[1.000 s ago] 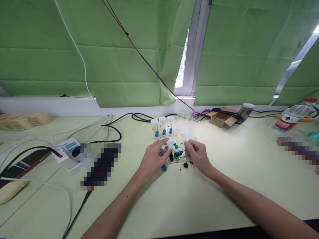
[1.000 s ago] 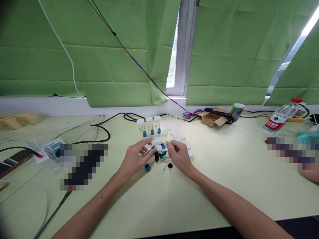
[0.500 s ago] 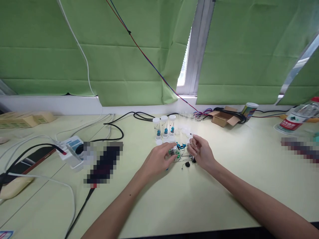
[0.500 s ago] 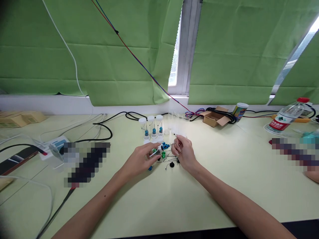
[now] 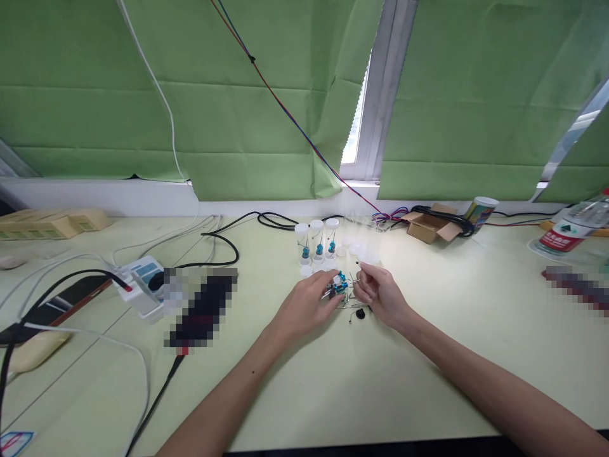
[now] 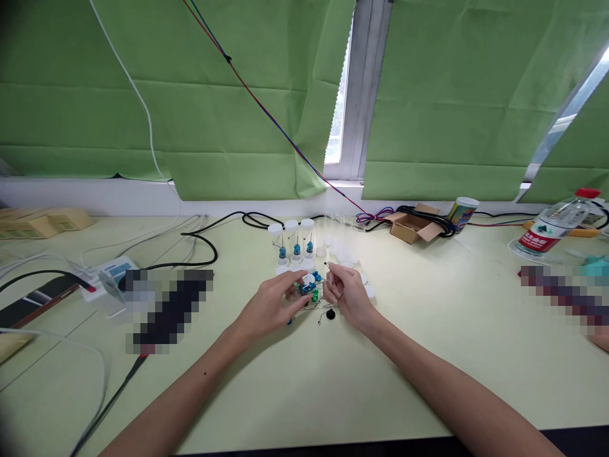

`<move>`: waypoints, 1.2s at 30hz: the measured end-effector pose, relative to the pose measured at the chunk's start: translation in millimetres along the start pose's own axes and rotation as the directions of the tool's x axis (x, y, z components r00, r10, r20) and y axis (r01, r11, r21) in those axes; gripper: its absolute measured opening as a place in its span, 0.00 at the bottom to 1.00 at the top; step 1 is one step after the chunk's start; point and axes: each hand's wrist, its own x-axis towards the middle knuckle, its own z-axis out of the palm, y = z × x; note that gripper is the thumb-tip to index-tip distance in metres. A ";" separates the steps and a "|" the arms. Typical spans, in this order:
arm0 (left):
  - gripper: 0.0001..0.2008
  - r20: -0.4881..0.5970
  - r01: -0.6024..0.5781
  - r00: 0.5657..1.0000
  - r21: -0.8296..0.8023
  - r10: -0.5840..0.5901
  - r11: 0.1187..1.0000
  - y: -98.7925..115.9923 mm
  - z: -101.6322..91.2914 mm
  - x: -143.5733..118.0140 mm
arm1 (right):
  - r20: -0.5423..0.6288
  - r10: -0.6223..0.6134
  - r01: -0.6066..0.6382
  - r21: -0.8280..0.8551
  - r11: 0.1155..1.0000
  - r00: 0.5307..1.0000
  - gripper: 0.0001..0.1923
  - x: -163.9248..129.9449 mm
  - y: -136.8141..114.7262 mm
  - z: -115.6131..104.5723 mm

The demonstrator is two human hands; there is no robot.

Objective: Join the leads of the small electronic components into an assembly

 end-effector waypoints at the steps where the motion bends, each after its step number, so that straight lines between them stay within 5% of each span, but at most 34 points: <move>1: 0.18 -0.018 -0.004 1.000 0.002 0.004 1.000 -0.8 0.4 0.0 | 0.012 0.003 -0.003 -0.007 1.000 1.000 0.23 0.0 0.4 -0.2; 36: 0.14 -0.148 -0.086 0.985 0.043 0.091 0.995 1.3 -0.6 -0.7 | 0.027 0.036 -0.034 -0.088 0.996 0.999 0.18 -1.8 -5.9 3.7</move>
